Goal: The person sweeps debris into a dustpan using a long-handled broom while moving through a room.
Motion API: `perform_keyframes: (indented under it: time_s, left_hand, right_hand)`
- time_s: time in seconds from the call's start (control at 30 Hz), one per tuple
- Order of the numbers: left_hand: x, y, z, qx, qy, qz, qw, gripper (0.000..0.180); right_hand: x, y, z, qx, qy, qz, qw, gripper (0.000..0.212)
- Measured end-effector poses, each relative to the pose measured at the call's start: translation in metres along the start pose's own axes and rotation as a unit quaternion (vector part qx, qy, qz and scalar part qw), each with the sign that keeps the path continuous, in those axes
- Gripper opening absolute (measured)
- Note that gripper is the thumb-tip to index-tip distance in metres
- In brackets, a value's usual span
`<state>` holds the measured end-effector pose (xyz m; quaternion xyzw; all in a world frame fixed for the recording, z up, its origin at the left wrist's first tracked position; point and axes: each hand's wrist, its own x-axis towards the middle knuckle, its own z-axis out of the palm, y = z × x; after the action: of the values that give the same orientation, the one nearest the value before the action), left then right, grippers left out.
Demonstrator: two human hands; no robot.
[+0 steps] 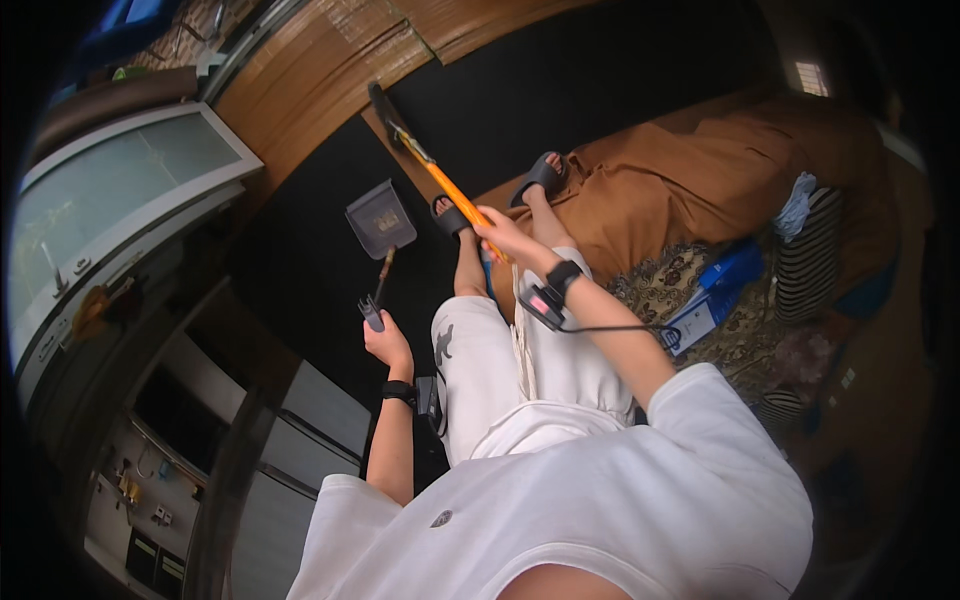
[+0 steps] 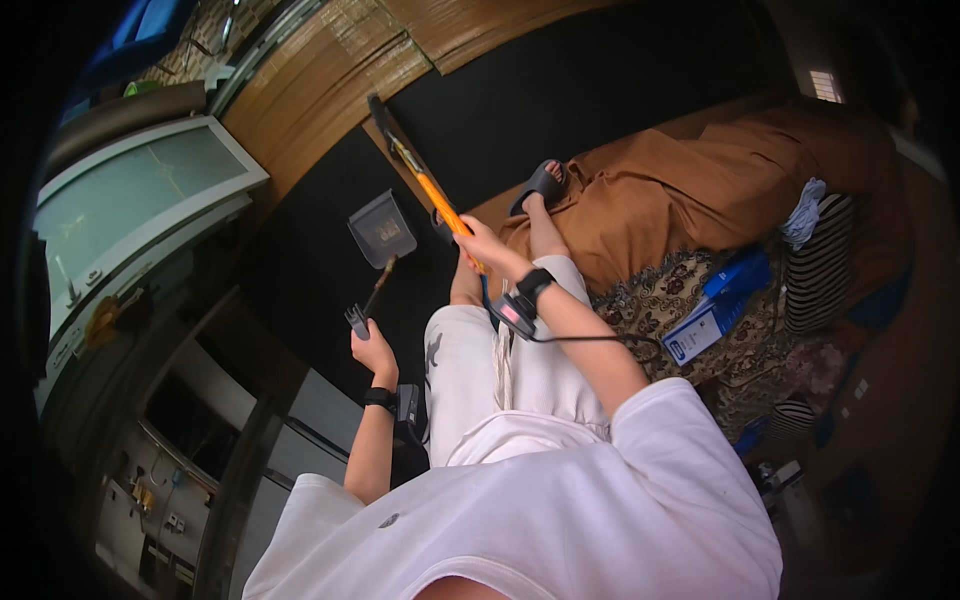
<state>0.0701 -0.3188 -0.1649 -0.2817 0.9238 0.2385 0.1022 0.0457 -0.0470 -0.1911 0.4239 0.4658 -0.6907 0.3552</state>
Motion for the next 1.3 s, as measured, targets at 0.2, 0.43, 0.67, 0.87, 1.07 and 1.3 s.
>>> perform_keyframes:
  time_s: [0.2, 0.43, 0.67, 0.87, 1.07, 1.3]
  left_hand:
    - [-0.025, -0.001, -0.004, 0.008, 0.029, -0.04, 0.999, 0.023]
    - [-0.028, 0.0, -0.005, 0.033, 0.051, -0.028, 0.998, 0.026]
    - [-0.019, 0.001, -0.005, 0.02, 0.045, -0.017, 0.999, 0.026]
    - [-0.015, 0.001, -0.007, 0.014, 0.052, 0.011, 0.999, 0.027]
    - [-0.013, -0.001, -0.009, 0.001, 0.047, 0.013, 0.999, 0.028]
    - [-0.014, -0.001, -0.016, 0.003, 0.035, -0.018, 0.999, 0.026]
  right_hand:
    - [-0.005, -0.002, -0.028, 0.121, -0.025, 0.077, 0.989, 0.046]
    - [-0.098, 0.004, -0.137, 0.175, 0.073, 0.099, 0.977, 0.047]
    - [-0.123, -0.001, -0.151, 0.064, 0.09, 0.073, 0.991, 0.049]
    - [-0.122, 0.007, -0.102, 0.005, 0.005, 0.058, 0.998, 0.048]
    - [-0.063, 0.026, -0.054, 0.118, -0.079, 0.121, 0.982, 0.047]
    - [-0.075, 0.046, -0.113, 0.051, -0.026, 0.139, 0.989, 0.046]
